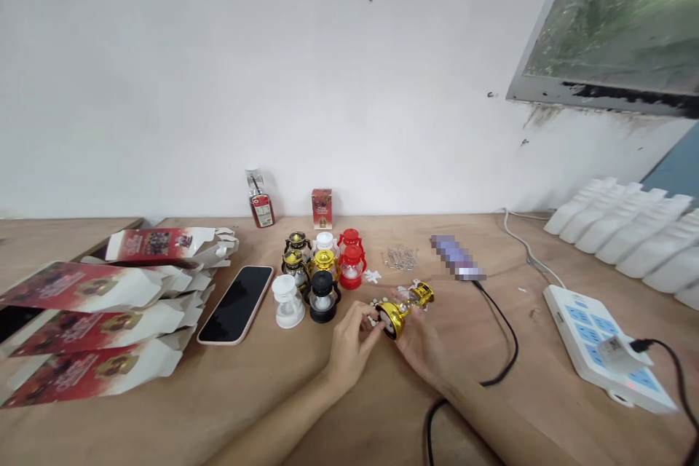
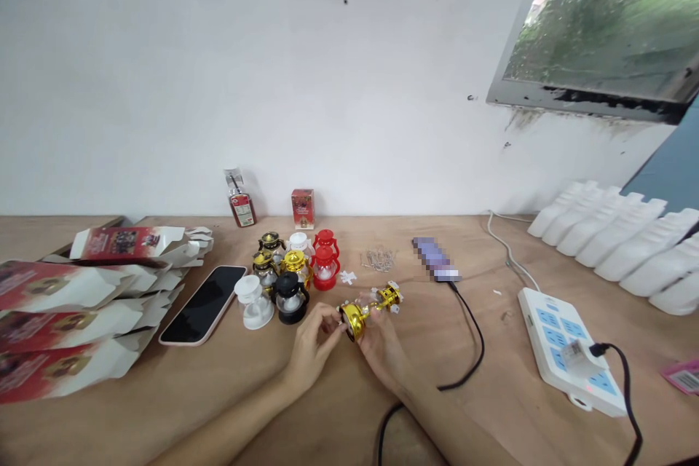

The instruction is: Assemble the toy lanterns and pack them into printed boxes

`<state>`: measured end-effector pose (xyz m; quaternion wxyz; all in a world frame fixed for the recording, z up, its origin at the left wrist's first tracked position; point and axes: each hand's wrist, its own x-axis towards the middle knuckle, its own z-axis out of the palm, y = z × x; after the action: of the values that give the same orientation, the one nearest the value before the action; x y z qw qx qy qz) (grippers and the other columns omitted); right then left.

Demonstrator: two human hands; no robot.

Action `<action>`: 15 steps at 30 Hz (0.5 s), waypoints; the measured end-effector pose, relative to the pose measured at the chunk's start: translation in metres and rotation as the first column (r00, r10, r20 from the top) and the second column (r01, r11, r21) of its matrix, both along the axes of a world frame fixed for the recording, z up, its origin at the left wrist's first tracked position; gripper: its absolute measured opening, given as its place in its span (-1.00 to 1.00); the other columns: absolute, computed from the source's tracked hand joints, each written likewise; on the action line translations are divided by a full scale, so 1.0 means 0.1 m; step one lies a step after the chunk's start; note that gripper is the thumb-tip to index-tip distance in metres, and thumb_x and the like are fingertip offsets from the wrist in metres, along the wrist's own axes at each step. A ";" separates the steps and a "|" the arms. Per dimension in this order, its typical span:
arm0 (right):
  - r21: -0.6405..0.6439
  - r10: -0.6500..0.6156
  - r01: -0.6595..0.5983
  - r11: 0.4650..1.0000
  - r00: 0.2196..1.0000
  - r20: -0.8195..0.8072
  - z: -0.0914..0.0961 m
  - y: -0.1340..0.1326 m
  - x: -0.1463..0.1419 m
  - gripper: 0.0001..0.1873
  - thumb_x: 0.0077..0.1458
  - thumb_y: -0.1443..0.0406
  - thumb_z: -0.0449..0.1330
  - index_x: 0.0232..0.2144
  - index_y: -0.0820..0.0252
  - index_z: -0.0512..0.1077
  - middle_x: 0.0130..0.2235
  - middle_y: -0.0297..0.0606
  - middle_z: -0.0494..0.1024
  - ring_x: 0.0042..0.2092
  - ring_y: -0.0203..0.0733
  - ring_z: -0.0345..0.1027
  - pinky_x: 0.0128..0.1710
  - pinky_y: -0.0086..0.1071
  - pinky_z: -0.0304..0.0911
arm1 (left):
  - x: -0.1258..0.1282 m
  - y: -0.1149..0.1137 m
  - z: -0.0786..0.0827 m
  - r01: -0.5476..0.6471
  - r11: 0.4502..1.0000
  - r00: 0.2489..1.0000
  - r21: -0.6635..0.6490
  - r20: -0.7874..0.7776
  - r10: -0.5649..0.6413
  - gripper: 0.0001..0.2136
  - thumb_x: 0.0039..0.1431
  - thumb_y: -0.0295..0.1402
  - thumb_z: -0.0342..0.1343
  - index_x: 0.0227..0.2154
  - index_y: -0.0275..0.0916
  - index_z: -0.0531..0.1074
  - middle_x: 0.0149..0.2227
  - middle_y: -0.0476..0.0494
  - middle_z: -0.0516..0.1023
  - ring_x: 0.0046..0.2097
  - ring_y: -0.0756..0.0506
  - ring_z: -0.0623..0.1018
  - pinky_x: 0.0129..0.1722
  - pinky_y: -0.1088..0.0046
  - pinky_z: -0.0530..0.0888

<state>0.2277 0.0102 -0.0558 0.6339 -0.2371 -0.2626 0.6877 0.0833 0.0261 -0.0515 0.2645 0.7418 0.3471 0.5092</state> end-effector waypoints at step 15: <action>0.075 0.010 -0.017 0.997 0.995 0.101 0.25 -0.06 0.00 -0.44 -0.12 0.21 0.29 0.00 -0.01 0.31 -0.03 -0.21 0.50 -0.03 0.02 0.38 -0.25 -0.18 0.36 | 0.08 0.00 0.04 0.403 0.703 0.906 -0.586 0.365 -0.215 -0.58 -0.08 0.03 0.16 -0.54 -0.32 0.38 -0.57 -0.05 0.45 -0.62 0.06 0.36 -0.61 0.55 0.35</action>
<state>0.2274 0.0037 -0.0306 0.6237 -0.2456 -0.3217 0.6687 0.0910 0.0256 -0.0472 0.6318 0.5749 0.3316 0.4005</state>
